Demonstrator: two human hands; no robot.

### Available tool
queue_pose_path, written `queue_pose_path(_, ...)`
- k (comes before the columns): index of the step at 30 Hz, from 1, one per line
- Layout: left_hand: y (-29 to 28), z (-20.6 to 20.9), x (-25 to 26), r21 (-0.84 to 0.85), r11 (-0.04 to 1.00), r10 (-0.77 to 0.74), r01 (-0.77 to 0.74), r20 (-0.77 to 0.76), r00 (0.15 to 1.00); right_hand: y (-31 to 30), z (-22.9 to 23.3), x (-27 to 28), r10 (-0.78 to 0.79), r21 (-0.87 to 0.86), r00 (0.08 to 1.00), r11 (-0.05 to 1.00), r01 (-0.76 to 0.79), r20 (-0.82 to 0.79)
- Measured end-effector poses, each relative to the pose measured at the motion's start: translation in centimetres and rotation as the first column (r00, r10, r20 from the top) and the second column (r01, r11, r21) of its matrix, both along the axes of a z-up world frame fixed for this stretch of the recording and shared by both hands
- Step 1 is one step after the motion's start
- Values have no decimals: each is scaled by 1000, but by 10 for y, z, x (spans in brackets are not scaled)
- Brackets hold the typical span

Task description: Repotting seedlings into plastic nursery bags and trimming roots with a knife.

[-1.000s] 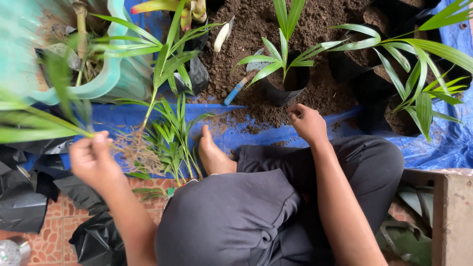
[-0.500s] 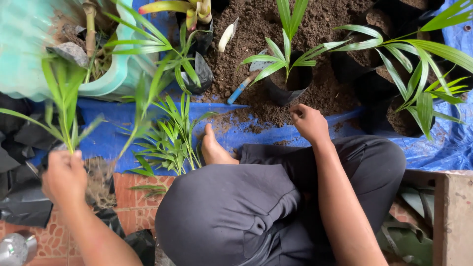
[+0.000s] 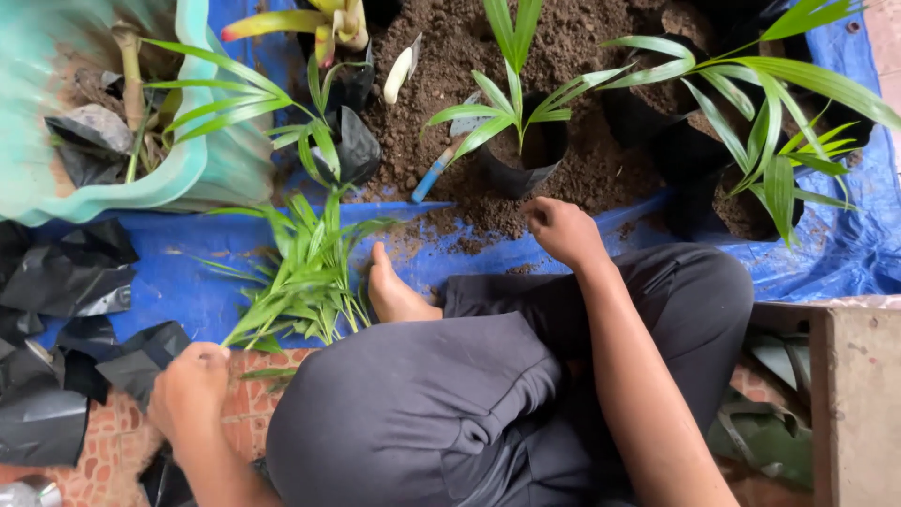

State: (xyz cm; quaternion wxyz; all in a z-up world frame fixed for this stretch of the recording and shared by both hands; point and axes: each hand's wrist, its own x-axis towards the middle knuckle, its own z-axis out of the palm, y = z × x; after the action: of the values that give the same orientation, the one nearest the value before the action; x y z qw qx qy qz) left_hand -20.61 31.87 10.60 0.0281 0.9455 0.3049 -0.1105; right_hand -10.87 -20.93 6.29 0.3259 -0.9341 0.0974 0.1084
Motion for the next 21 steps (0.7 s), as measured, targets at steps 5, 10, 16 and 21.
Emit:
queue_pose_path(5,25,-30,3,-394,919,117,-2,268,956,-1,4,0,5,7,1000,1000,-5,-5)
queue_pose_path(10,30,-58,-5,-127,988,78,-85,-58,995,-4,-3,4,22,1,1000,1000,-22,-20)
queue_pose_path(16,85,-141,-24,-982,176,385,72,136,913,-8,-14,3,53,0,999,999,-53,0)
queue_pose_path(21,45,-100,-12,-717,689,232,-105,81,969,-7,-12,3,50,12,999,999,-50,15)
